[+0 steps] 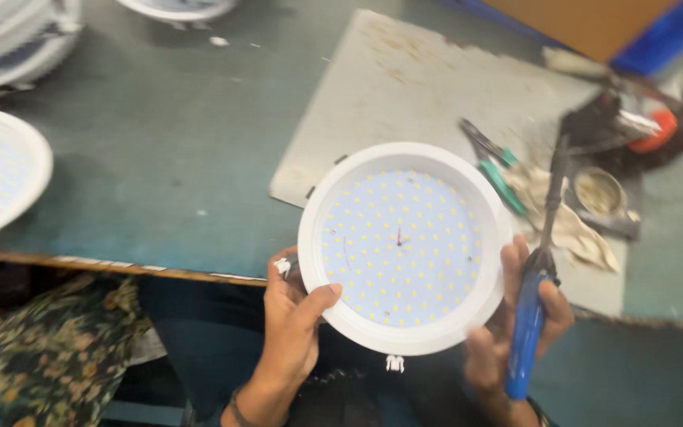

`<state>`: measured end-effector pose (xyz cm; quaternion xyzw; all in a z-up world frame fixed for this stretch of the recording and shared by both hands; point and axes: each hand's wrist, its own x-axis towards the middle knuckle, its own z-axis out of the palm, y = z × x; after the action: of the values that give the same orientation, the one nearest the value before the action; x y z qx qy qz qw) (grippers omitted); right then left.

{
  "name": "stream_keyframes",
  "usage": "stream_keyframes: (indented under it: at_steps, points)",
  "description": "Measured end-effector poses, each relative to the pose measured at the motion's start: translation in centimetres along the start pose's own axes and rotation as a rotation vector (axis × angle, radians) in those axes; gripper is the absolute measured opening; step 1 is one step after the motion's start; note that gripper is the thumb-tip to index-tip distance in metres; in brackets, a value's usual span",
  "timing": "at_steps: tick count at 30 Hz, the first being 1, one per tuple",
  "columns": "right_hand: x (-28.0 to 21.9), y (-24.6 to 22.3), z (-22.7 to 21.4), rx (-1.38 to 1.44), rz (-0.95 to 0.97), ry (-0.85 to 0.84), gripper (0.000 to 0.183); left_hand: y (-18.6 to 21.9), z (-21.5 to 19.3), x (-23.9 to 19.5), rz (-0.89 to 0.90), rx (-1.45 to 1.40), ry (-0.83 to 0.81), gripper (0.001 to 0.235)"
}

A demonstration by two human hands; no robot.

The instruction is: The person uses a soldering iron to attach wires to LED modules on circular light fixtures. They repeatedly pick up a fixture, solder the wires, and place the finished unit on a stack.

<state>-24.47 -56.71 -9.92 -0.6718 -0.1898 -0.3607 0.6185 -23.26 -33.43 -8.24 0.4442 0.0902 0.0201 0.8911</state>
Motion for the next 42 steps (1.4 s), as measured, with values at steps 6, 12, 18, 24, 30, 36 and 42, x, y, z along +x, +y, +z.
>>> stream_keyframes:
  at_steps: [6, 12, 18, 24, 30, 36, 42]
  points:
    - [3.5, -0.5, -1.6, 0.064, 0.25, -0.011, 0.09, 2.5, 0.7, -0.7, -0.002, 0.585, -0.272, 0.099]
    - [6.3, 1.2, -2.3, 0.314, 0.374, -0.048, 0.087, 8.4, 3.7, -1.5, 0.808, 1.301, -0.077, 0.047]
    - [8.2, 2.6, -2.5, 0.365, 0.418, -0.133, 0.085, 6.5, 7.9, 2.7, 0.762, 1.519, -0.465, 0.041]
    - [8.4, 2.4, -2.5, 0.373, 0.418, -0.152, 0.084, 6.2, 8.5, 3.6, 0.647, 1.597, -0.527, 0.036]
    - [8.6, 2.3, -2.4, 0.367, 0.429, -0.139, 0.083, 7.1, 8.8, 3.1, 0.611, 1.533, -0.623, 0.022]
    - [8.6, 1.9, -2.2, 0.389, 0.442, -0.129, 0.081, 6.2, 9.5, 4.2, 0.653, 1.558, -0.691, 0.007]
    - [8.2, 1.8, -2.5, 0.388, 0.445, -0.144, 0.08, 5.7, 9.6, 5.5, 0.659, 1.537, -0.711, 0.006]
